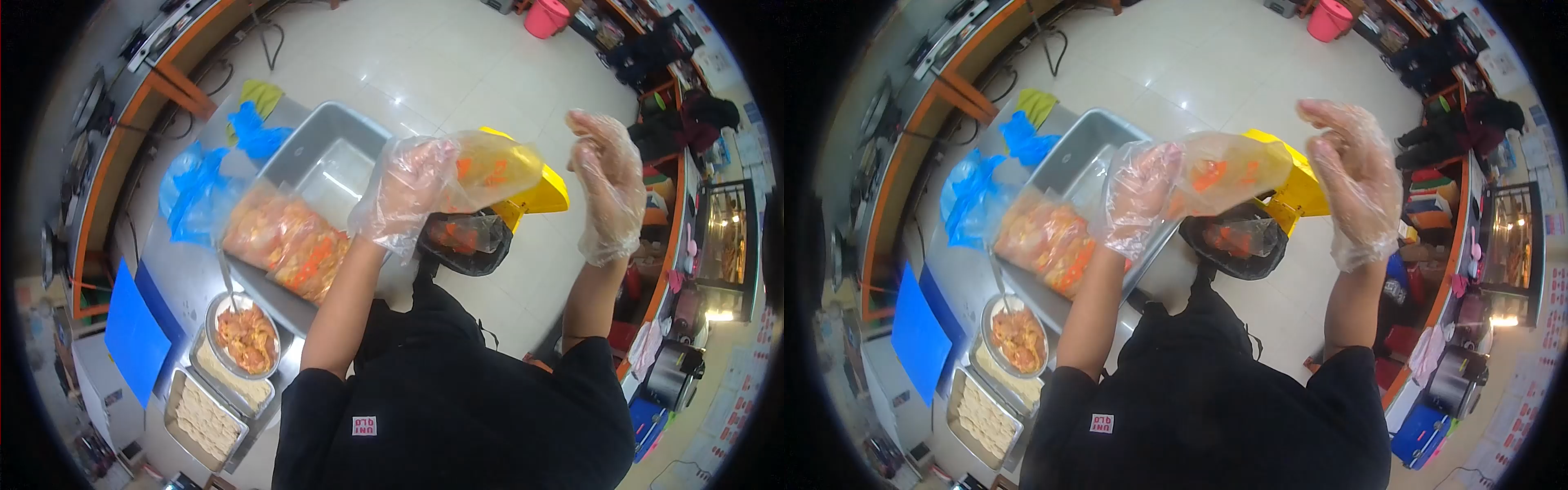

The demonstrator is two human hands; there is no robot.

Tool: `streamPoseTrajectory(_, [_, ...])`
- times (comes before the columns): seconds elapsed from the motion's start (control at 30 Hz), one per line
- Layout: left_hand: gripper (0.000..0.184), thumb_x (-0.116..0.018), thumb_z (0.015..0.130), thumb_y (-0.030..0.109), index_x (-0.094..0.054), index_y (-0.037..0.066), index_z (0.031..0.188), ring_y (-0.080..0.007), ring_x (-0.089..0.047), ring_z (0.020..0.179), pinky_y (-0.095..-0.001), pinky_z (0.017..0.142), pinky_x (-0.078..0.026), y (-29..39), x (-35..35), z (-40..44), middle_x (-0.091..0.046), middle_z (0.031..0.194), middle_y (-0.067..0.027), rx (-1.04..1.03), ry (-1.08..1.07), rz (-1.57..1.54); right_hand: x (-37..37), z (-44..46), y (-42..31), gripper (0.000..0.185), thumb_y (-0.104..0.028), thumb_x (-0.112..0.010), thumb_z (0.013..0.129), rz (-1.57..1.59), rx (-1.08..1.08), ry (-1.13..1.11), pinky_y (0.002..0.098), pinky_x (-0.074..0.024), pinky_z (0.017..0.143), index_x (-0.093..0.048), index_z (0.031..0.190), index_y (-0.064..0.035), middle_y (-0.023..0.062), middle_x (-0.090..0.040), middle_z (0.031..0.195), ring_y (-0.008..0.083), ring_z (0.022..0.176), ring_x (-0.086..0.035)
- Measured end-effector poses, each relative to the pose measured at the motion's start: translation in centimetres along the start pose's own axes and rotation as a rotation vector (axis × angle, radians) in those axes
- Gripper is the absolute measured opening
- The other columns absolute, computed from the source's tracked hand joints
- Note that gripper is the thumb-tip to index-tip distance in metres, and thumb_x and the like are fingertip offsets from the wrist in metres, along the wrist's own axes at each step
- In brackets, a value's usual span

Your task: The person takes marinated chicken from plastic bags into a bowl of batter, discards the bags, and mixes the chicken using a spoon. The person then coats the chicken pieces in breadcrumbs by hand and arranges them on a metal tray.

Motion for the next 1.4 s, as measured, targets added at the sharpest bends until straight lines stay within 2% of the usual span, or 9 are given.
streamPoseTrajectory(0.27, [0.036,-0.061,0.103,0.031,-0.073,-0.002,0.110,-0.0254,-0.068,0.089,-0.0370,0.083,-0.053,-2.2,-11.0,5.8,-0.073,0.098,-0.0154,-0.024,-0.334,0.044,11.4,-0.1,7.7,0.034,-0.003,-0.067,0.090,0.008,-0.113,0.245,0.0260,-0.0485,0.081,-0.068,0.123,-0.0011,0.0080,-0.067,0.122,0.0106,0.089,-0.058])
streamPoseTrajectory(0.43, [0.047,-0.056,0.103,0.041,-0.072,-0.002,0.112,-0.0385,-0.069,0.099,-0.0442,0.089,-0.054,-17.9,-19.8,7.5,-0.073,0.109,-0.0212,0.221,-0.580,0.021,13.5,-0.3,11.7,0.033,-0.001,-0.065,0.090,0.012,-0.176,0.282,0.0248,-0.0479,0.080,-0.068,0.123,-0.0015,0.0079,-0.067,0.121,0.0101,0.088,-0.058])
streamPoseTrajectory(0.53, [0.059,-0.050,0.103,0.052,-0.072,-0.002,0.111,-0.0447,-0.067,0.104,-0.0469,0.092,-0.053,-24.7,-22.3,8.2,-0.070,0.113,-0.0275,0.347,-0.709,0.688,13.2,-0.6,12.2,0.034,0.000,-0.064,0.090,-0.004,-0.202,0.242,0.0246,-0.0481,0.080,-0.068,0.124,-0.0014,0.0085,-0.067,0.122,0.0101,0.088,-0.058])
streamPoseTrajectory(0.8, [0.047,-0.058,0.100,0.044,-0.073,0.000,0.103,-0.0404,-0.072,0.095,-0.0448,0.086,-0.055,-23.3,-20.5,1.7,-0.074,0.094,-0.0237,0.405,-0.324,-0.082,10.8,-2.6,12.7,0.036,-0.003,-0.064,0.091,-0.053,-0.329,0.235,0.0267,-0.0494,0.078,-0.068,0.127,-0.0012,0.0092,-0.066,0.119,0.0113,0.088,-0.059])
streamPoseTrajectory(0.87, [0.043,-0.057,0.101,0.042,-0.072,0.002,0.101,-0.0353,-0.072,0.089,-0.0446,0.083,-0.055,-21.2,-18.8,-1.0,-0.074,0.092,-0.0212,0.157,-0.290,-0.049,9.2,-3.6,12.4,0.039,-0.007,-0.063,0.095,-0.054,-0.309,0.212,0.0256,-0.0477,0.077,-0.064,0.133,0.0003,0.0092,-0.063,0.117,0.0106,0.084,-0.055])
streamPoseTrajectory(0.9, [0.034,-0.059,0.105,0.040,-0.065,0.007,0.111,-0.0157,-0.065,0.095,-0.0354,0.088,-0.052,-19.9,-17.4,-2.4,-0.071,0.097,-0.0048,0.191,-0.378,-0.028,8.1,-4.2,12.2,0.040,-0.009,-0.063,0.096,-0.043,-0.296,0.196,0.0251,-0.0468,0.077,-0.062,0.135,0.0010,0.0092,-0.062,0.116,0.0103,0.082,-0.054])
streamPoseTrajectory(1.03, [0.025,-0.058,0.105,0.031,-0.065,0.008,0.113,-0.0237,-0.066,0.094,-0.0348,0.086,-0.051,-11.7,-8.8,-8.6,-0.069,0.099,-0.0125,0.119,-0.423,-0.153,1.0,-6.1,8.4,0.046,-0.013,-0.065,0.097,0.129,-0.306,0.197,0.0247,-0.0468,0.077,-0.058,0.140,0.0009,0.0098,-0.059,0.118,0.0105,0.087,-0.053])
streamPoseTrajectory(1.23, [0.025,-0.061,0.103,0.030,-0.068,0.007,0.108,-0.0248,-0.069,0.090,-0.0371,0.082,-0.053,-8.0,8.9,-21.8,-0.070,0.093,-0.0115,-0.017,0.015,-0.043,-11.9,-8.8,4.7,0.051,-0.017,-0.067,0.097,0.455,-0.261,-0.040,0.0259,-0.0476,0.077,-0.054,0.143,0.0010,0.0099,-0.060,0.122,0.0113,0.089,-0.058])
streamPoseTrajectory(1.4, [0.027,-0.063,0.100,0.031,-0.071,0.013,0.117,-0.0195,-0.069,0.093,-0.0345,0.083,-0.053,-8.8,24.6,-31.1,-0.074,0.098,-0.0076,0.495,0.716,0.099,-20.3,-8.6,-0.3,0.052,-0.017,-0.067,0.098,0.595,-0.274,-0.202,0.0266,-0.0482,0.077,-0.053,0.143,0.0025,0.0107,-0.060,0.121,0.0115,0.088,-0.060])
Point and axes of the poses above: each hand's wrist, its own z-axis towards the middle knuckle, its own x-axis out of the back of the hand, y = z × x, the point moved 4 cm from there along z, towards the middle knuckle
